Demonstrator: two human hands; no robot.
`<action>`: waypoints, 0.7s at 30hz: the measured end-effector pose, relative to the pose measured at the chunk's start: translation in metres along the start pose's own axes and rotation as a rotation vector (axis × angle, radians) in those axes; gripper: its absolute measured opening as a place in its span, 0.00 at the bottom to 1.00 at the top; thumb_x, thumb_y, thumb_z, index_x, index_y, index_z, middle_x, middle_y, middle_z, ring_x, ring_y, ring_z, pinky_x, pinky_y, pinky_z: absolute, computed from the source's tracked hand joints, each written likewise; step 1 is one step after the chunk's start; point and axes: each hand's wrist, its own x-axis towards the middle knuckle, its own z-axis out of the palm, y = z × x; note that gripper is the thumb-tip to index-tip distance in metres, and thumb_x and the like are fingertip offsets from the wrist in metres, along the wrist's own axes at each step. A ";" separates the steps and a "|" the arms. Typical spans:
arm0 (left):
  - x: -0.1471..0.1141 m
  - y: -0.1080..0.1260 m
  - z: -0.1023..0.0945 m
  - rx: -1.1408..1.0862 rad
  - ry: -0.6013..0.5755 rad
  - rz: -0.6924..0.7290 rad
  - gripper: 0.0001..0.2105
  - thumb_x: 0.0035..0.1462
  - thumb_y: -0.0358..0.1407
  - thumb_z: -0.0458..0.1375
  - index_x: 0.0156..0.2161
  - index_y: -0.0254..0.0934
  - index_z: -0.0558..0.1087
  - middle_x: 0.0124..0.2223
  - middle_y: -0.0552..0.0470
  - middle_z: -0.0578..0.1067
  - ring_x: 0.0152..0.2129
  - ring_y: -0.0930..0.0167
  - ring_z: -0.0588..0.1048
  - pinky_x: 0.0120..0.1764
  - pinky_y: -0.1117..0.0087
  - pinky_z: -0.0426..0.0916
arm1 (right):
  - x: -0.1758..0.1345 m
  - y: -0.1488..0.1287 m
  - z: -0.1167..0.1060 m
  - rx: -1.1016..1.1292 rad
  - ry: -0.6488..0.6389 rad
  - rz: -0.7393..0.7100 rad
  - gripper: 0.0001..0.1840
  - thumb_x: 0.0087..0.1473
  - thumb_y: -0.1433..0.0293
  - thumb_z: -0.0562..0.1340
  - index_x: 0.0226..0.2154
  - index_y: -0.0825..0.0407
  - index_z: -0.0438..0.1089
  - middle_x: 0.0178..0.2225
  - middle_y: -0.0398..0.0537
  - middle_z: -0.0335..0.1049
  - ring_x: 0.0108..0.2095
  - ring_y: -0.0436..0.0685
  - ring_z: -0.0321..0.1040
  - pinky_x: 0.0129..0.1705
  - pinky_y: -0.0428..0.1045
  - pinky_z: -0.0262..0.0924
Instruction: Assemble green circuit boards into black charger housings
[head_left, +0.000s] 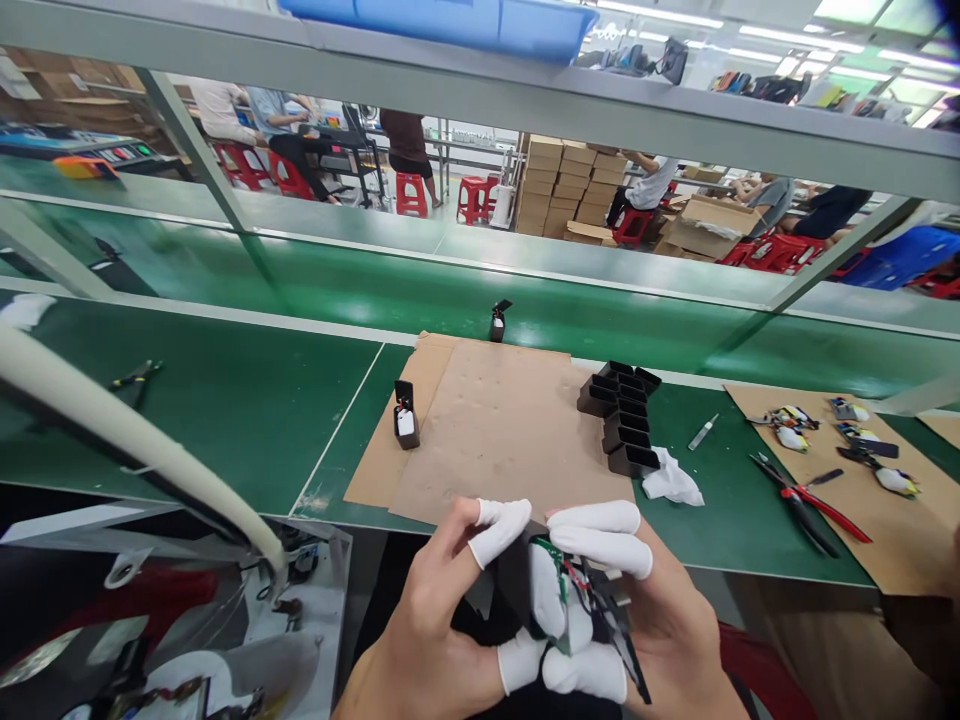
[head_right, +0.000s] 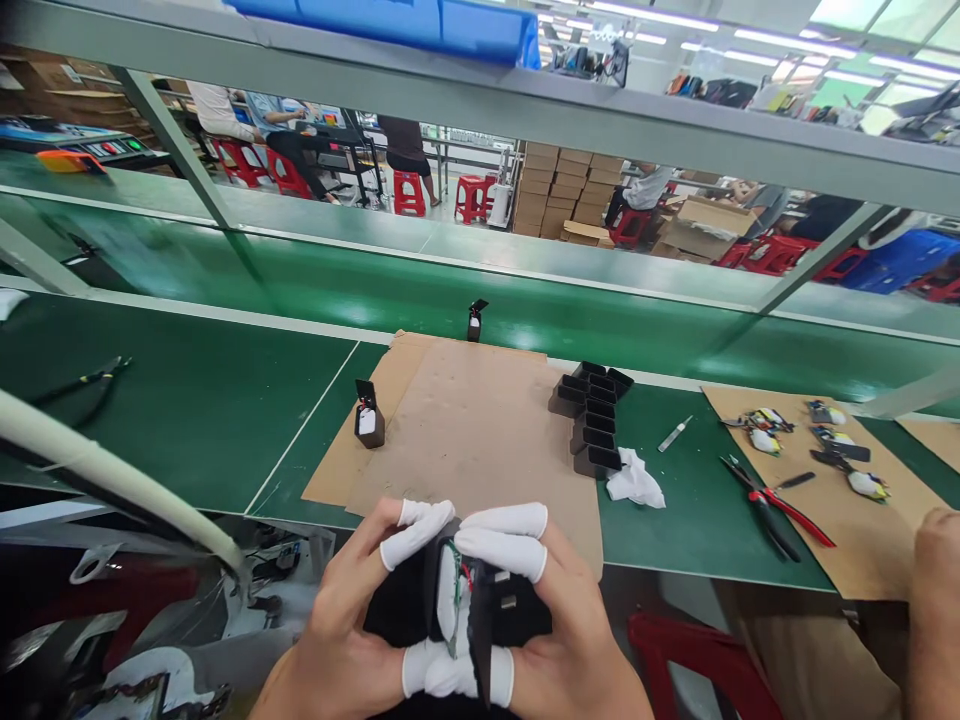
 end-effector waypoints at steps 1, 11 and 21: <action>0.000 0.000 0.000 -0.012 -0.003 -0.003 0.37 0.56 0.31 0.72 0.69 0.42 0.69 0.52 0.45 0.74 0.46 0.65 0.79 0.48 0.67 0.80 | 0.001 0.001 0.000 0.024 0.003 0.024 0.31 0.31 0.55 0.85 0.43 0.32 0.84 0.55 0.51 0.82 0.62 0.79 0.73 0.51 0.58 0.80; -0.034 -0.025 0.025 -0.428 0.092 -0.322 0.33 0.58 0.39 0.71 0.67 0.47 0.70 0.58 0.40 0.77 0.51 0.57 0.81 0.52 0.56 0.81 | 0.008 -0.001 0.004 0.029 -0.021 0.017 0.41 0.30 0.56 0.85 0.51 0.40 0.82 0.56 0.58 0.81 0.59 0.76 0.77 0.57 0.56 0.77; -0.013 -0.016 0.013 -1.098 0.111 -0.881 0.26 0.65 0.53 0.64 0.59 0.38 0.77 0.47 0.39 0.83 0.35 0.63 0.81 0.33 0.69 0.73 | 0.016 0.026 0.017 -0.065 -0.200 -0.077 0.34 0.51 0.69 0.80 0.59 0.41 0.75 0.56 0.55 0.77 0.57 0.69 0.75 0.60 0.63 0.72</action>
